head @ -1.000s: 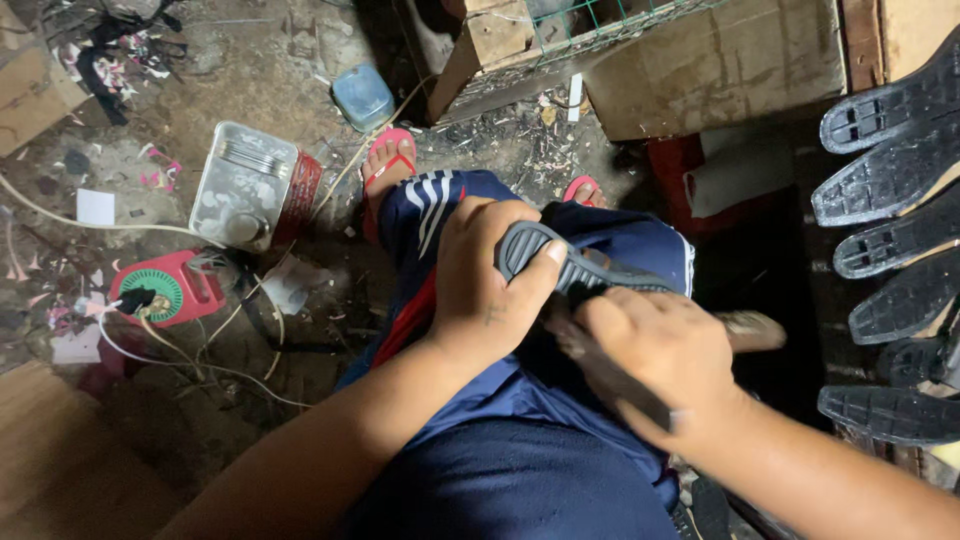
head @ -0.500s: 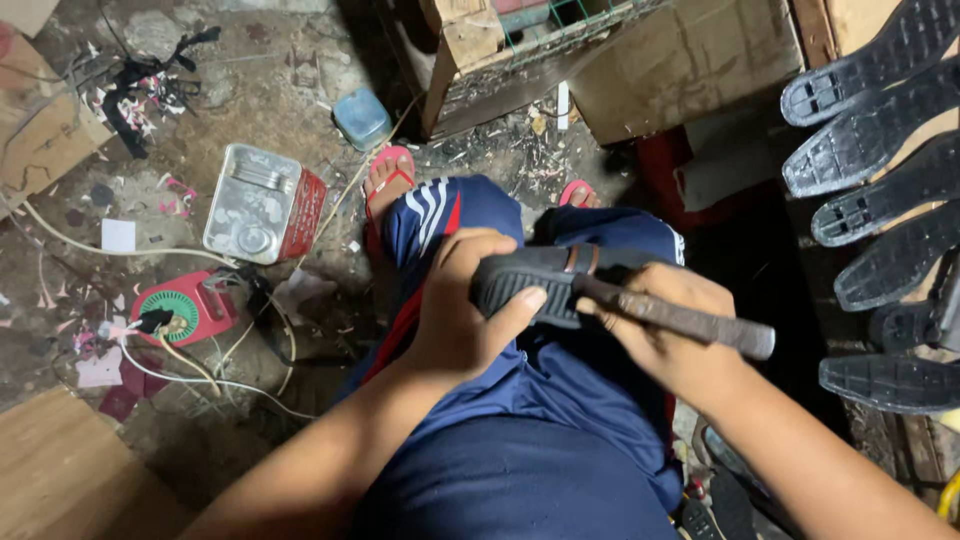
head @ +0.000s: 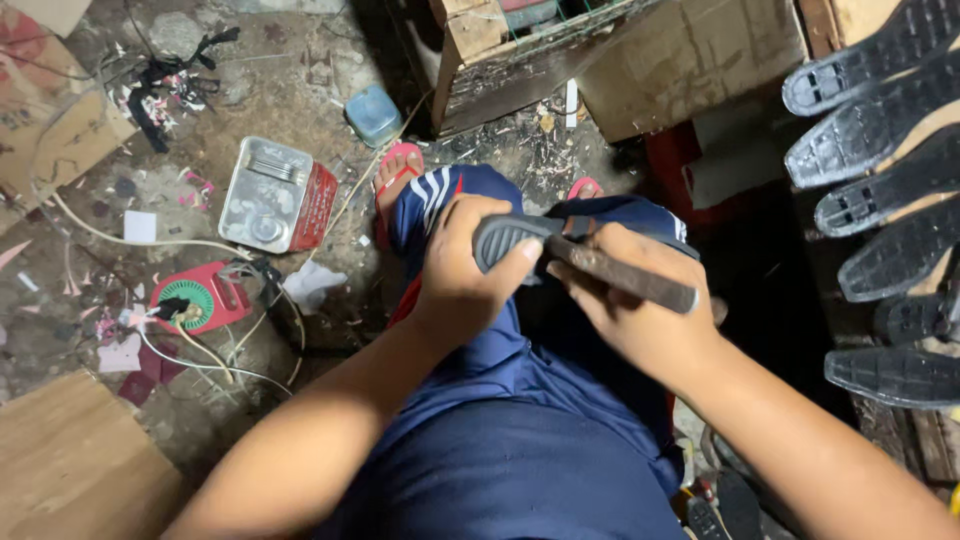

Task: The person sits on the floor holding a black sandal on their lap and files the edge of its sole with a rasp, rotating the sandal to work around the perimeter. They then tap the sole with a hammer and place the finished sandal into a wire rack with other sandals.

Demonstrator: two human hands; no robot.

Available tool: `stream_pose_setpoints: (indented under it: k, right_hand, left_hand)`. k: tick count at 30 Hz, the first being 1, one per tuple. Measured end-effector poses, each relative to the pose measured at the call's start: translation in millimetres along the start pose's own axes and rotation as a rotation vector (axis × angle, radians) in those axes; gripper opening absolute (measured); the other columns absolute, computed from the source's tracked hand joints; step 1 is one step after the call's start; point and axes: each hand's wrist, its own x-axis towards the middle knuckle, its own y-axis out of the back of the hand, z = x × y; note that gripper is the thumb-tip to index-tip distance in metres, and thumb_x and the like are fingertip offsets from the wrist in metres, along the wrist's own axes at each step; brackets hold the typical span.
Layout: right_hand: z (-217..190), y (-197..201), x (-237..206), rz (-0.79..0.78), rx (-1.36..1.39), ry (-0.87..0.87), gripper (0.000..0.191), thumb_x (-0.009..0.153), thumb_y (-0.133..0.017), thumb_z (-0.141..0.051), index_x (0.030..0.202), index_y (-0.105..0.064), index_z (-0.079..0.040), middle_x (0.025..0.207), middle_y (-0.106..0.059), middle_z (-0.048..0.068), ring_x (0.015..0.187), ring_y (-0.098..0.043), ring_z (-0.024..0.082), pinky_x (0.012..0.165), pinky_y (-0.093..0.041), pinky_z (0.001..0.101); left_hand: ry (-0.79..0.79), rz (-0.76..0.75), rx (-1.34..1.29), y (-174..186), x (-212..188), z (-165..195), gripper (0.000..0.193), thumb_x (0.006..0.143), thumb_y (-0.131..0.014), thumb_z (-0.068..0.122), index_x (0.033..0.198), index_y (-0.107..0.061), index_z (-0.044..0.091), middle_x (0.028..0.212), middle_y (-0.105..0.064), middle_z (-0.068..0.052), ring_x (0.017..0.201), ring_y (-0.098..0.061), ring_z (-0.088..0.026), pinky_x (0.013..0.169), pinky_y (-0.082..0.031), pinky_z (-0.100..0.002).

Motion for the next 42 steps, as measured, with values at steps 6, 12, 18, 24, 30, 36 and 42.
stream_pose_setpoints:
  k: [6, 12, 18, 24, 30, 36, 42]
  right_hand:
    - [-1, -14, -67, 0.104, 0.456, -0.342, 0.025, 0.092, -0.071, -0.016, 0.112, -0.063, -0.004, 0.084, -0.063, 0.002, 0.075, -0.058, 0.01, 0.069, -0.049, 0.0267]
    - [6, 8, -108, 0.026, 0.357, -0.676, 0.032, 0.089, -0.076, -0.018, 0.115, -0.064, -0.003, 0.076, -0.061, 0.007, 0.069, -0.055, 0.012, 0.064, -0.049, 0.0305]
    - [7, 21, -99, 0.22, -0.151, 0.142, 0.019, 0.093, -0.054, -0.01, 0.111, -0.06, -0.009, 0.106, -0.069, 0.014, 0.097, -0.067, 0.036, 0.086, -0.052, 0.0492]
    - [-7, 16, -77, -0.038, 0.118, -0.217, 0.05, 0.089, -0.07, -0.018, 0.134, -0.062, 0.002, 0.101, -0.07, 0.019, 0.086, -0.07, 0.033, 0.071, -0.055, 0.0368]
    - [25, -3, -110, -0.217, -0.065, -0.57, 0.04, 0.091, -0.075, -0.033, 0.112, -0.062, -0.002, 0.086, -0.067, 0.019, 0.079, -0.064, 0.034, 0.068, -0.056, 0.0432]
    - [-17, 26, -80, -0.193, -0.027, -0.552, 0.042, 0.087, -0.075, -0.035, 0.11, -0.059, -0.004, 0.082, -0.072, 0.018, 0.078, -0.073, 0.033, 0.065, -0.057, 0.0437]
    - [-21, 47, -110, 0.079, 0.246, -0.524, 0.046, 0.092, -0.074, -0.033, 0.12, -0.056, -0.001, 0.1, -0.071, 0.023, 0.089, -0.072, 0.032, 0.073, -0.058, 0.044]
  left_hand:
    - [0.066, 0.087, -0.064, -3, -3, 7, 0.036, 0.09, -0.076, 0.019, 0.116, -0.061, 0.0, 0.105, -0.066, -0.013, 0.096, -0.065, -0.023, 0.088, -0.053, -0.036]
    - [0.146, 0.079, -0.119, -13, -1, -1, 0.037, 0.089, -0.078, 0.023, 0.113, -0.06, 0.001, 0.101, -0.068, -0.012, 0.093, -0.067, -0.024, 0.086, -0.054, -0.035]
    - [0.065, 0.123, -0.046, -21, -6, -9, 0.036, 0.089, -0.077, 0.024, 0.113, -0.061, 0.002, 0.105, -0.067, -0.015, 0.099, -0.066, -0.028, 0.09, -0.052, -0.039]
    - [-0.006, 0.116, -0.006, -20, -1, -11, 0.037, 0.087, -0.077, 0.028, 0.11, -0.062, 0.003, 0.102, -0.069, -0.016, 0.099, -0.068, -0.03, 0.091, -0.052, -0.039]
    - [0.073, 0.096, -0.021, -18, -1, -14, 0.036, 0.09, -0.076, 0.028, 0.111, -0.061, 0.002, 0.103, -0.069, -0.015, 0.098, -0.068, -0.029, 0.09, -0.052, -0.039]
    - [0.018, 0.082, -0.044, -18, 4, -13, 0.033, 0.087, -0.078, 0.024, 0.104, -0.06, 0.002, 0.097, -0.067, -0.013, 0.092, -0.067, -0.025, 0.086, -0.053, -0.036]
    - [0.058, 0.01, -0.082, -14, 5, -15, 0.029, 0.091, -0.075, 0.023, 0.106, -0.06, 0.002, 0.095, -0.067, -0.011, 0.09, -0.066, -0.021, 0.086, -0.053, -0.034]
